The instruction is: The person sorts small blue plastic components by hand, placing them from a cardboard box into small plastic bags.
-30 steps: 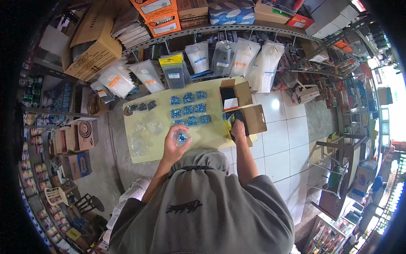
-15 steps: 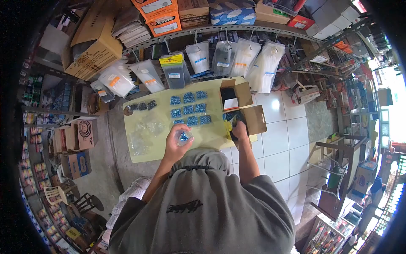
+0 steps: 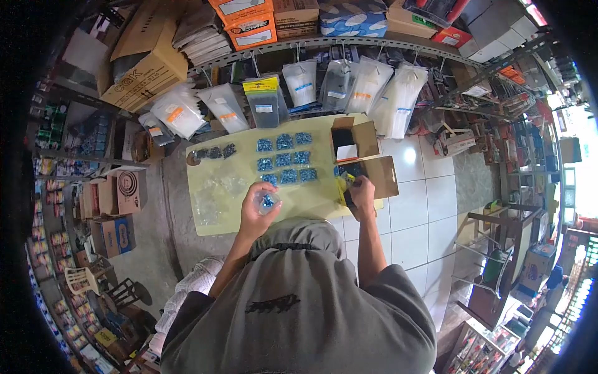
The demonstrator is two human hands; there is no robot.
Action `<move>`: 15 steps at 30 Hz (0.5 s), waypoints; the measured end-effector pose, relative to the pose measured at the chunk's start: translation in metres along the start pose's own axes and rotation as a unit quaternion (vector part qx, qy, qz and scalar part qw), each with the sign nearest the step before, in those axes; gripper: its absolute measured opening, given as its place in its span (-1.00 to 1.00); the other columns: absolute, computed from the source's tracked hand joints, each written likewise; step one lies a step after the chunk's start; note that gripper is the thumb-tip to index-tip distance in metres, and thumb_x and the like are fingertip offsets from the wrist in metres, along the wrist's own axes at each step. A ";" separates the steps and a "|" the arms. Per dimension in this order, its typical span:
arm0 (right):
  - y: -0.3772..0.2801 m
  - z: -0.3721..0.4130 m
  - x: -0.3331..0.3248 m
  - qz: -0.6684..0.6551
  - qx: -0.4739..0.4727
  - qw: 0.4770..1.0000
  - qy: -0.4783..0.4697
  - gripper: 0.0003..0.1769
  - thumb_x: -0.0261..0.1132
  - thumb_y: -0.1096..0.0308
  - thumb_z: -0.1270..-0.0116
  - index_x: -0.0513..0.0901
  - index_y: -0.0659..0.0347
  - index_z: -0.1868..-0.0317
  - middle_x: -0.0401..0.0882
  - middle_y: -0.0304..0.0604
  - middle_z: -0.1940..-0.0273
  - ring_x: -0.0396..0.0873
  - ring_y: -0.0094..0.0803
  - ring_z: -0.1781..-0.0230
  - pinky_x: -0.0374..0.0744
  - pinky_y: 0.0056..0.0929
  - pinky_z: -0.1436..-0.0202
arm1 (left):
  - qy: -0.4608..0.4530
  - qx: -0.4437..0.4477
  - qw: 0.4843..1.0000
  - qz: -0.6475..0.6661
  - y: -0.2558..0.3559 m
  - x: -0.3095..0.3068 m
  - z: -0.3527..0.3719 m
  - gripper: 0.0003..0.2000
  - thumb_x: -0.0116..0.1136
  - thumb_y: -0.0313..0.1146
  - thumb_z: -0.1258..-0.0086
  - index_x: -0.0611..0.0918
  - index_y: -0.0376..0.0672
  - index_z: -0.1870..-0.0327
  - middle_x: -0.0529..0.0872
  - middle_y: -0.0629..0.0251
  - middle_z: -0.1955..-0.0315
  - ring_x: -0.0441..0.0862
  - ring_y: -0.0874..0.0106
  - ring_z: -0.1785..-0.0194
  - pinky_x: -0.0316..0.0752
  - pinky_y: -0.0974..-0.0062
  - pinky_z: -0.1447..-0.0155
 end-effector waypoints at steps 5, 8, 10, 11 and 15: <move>-0.013 0.017 -0.033 -0.268 0.107 0.957 0.038 -0.90 0.37 0.51 -0.25 0.66 0.34 0.25 0.65 -0.24 0.36 0.57 -0.56 0.34 0.55 -0.57 0.19 | -0.014 0.001 1.000 -0.008 0.000 0.003 -0.002 -0.59 0.33 -0.67 -0.16 0.48 -0.23 -0.02 0.53 0.23 0.03 0.56 0.38 -0.12 0.43 0.42 -0.23; 0.006 0.022 -0.035 -0.469 0.150 0.870 0.036 -0.91 0.32 0.45 -0.31 0.64 0.31 0.26 0.61 -0.30 0.37 0.50 -0.64 0.38 0.49 -0.63 0.26 | -0.016 0.011 1.000 -0.009 -0.001 0.008 -0.004 -0.61 0.35 -0.61 -0.16 0.50 -0.23 -0.01 0.57 0.22 0.07 0.58 0.37 -0.07 0.45 0.42 -0.21; -0.002 0.026 -0.039 -0.525 0.155 0.836 0.041 -0.96 0.29 0.48 -0.35 0.62 0.26 0.27 0.55 -0.35 0.38 0.38 -0.71 0.42 0.39 -0.69 0.31 | -0.010 0.016 1.000 -0.007 -0.001 0.010 -0.007 -0.63 0.37 -0.56 -0.16 0.52 -0.23 0.01 0.61 0.21 0.10 0.60 0.36 -0.03 0.47 0.41 -0.18; 0.006 0.026 -0.037 -0.526 0.187 0.829 0.039 -0.95 0.29 0.47 -0.37 0.62 0.28 0.24 0.57 -0.33 0.34 0.42 -0.69 0.39 0.42 -0.69 0.29 | -0.016 0.017 1.000 -0.009 0.000 0.011 -0.007 -0.63 0.37 -0.56 -0.16 0.52 -0.23 0.01 0.61 0.21 0.10 0.60 0.35 -0.03 0.47 0.41 -0.19; 0.000 0.033 -0.038 -0.575 0.238 0.782 0.030 -0.85 0.28 0.46 -0.42 0.61 0.34 0.07 0.63 -0.25 0.23 0.55 -0.60 0.30 0.54 -0.67 0.17 | -0.019 0.015 1.000 0.000 0.001 0.012 -0.008 -0.63 0.38 -0.55 -0.16 0.52 -0.23 0.01 0.61 0.21 0.09 0.60 0.35 -0.03 0.47 0.40 -0.19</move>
Point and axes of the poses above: each hand's wrist, its own z-axis away from the middle knuckle, its own x-axis out of the palm, y = z × x, the point moved 3 cm from there along -z, towards the middle knuckle
